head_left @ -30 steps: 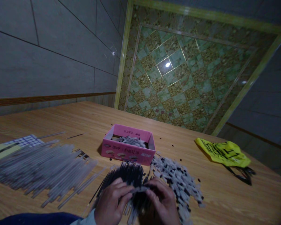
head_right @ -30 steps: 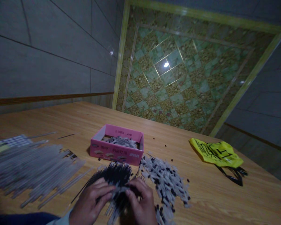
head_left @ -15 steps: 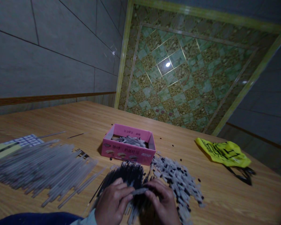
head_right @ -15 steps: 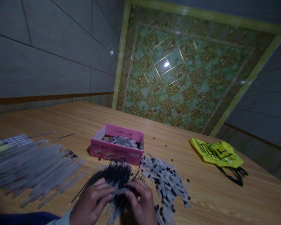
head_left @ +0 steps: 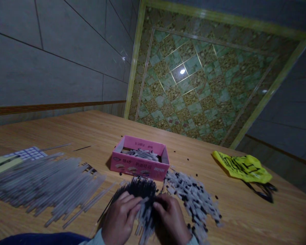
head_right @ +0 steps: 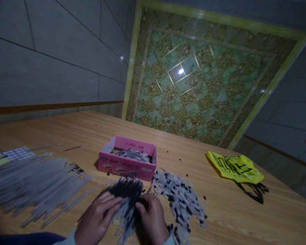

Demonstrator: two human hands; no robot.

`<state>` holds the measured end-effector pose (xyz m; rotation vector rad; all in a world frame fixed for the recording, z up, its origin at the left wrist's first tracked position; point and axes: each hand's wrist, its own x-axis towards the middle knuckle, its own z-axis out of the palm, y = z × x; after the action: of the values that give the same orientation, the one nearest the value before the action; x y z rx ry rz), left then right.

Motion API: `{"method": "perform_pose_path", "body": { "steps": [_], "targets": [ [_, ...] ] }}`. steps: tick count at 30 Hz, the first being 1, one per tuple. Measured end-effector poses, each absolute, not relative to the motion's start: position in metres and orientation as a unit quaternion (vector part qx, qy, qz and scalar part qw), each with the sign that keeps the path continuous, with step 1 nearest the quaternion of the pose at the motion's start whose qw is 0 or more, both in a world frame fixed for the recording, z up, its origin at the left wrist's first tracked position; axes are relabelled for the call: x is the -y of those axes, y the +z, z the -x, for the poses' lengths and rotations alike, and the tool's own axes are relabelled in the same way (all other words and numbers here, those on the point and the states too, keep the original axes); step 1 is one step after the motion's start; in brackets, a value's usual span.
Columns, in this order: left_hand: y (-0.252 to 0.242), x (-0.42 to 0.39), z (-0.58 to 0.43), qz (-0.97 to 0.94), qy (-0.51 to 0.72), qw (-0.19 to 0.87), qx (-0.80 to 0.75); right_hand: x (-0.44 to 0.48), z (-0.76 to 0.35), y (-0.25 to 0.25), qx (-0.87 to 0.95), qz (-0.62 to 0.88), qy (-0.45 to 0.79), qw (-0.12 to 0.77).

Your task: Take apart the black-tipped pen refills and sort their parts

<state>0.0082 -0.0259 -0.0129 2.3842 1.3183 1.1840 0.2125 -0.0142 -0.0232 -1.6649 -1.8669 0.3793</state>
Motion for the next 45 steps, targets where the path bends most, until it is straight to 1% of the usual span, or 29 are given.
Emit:
{"method": "perform_pose_path", "body": {
  "steps": [4, 9, 11, 13, 16, 19, 22, 25, 26, 28, 30, 35, 45],
  "targets": [
    [-0.015, 0.025, -0.01, -0.798, 0.407, 0.063, -0.441, -0.019, -0.22, -0.016, 0.692, 0.67, 0.102, 0.249],
    [-0.015, 0.025, -0.009, -0.794, 0.415, 0.062, -0.44, -0.05, -0.224, -0.017, 0.693, 0.693, 0.106, 0.169],
    [-0.014, 0.026, -0.009, -0.793, 0.415, 0.061, -0.441, -0.055, -0.222, -0.019, 0.691, 0.698, 0.114, 0.153],
    [-0.013, 0.026, -0.008, -0.791, 0.414, 0.059, -0.447, -0.058, -0.22, -0.018, 0.686, 0.7, 0.122, 0.156],
    [-0.013, 0.025, -0.008, -0.786, 0.417, 0.046, -0.453, -0.057, -0.22, -0.013, 0.68, 0.69, 0.141, 0.204],
    [-0.013, 0.025, -0.008, -0.786, 0.418, 0.049, -0.453, -0.047, -0.219, -0.004, 0.678, 0.655, 0.18, 0.283],
    [-0.01, 0.027, -0.009, -0.795, 0.405, 0.069, -0.447, -0.023, -0.212, 0.003, 0.673, 0.599, 0.245, 0.359],
    [-0.006, 0.03, -0.011, -0.802, 0.395, 0.074, -0.443, 0.006, -0.203, 0.005, 0.633, 0.535, 0.347, 0.439],
    [-0.005, 0.031, -0.011, -0.803, 0.395, 0.073, -0.441, 0.014, -0.2, 0.005, 0.587, 0.498, 0.414, 0.485],
    [-0.004, 0.031, -0.012, -0.802, 0.403, 0.071, -0.436, 0.026, -0.195, 0.004, 0.505, 0.441, 0.5, 0.548],
    [-0.005, 0.031, -0.013, -0.8, 0.42, 0.068, -0.423, 0.031, -0.191, 0.003, 0.458, 0.417, 0.526, 0.582],
    [-0.008, 0.03, -0.013, -0.808, 0.434, 0.069, -0.392, 0.029, -0.189, -0.003, 0.458, 0.417, 0.494, 0.61],
    [-0.011, 0.03, -0.014, -0.817, 0.418, 0.082, -0.389, 0.032, -0.195, -0.007, 0.574, 0.45, 0.399, 0.556]
  ]
}}
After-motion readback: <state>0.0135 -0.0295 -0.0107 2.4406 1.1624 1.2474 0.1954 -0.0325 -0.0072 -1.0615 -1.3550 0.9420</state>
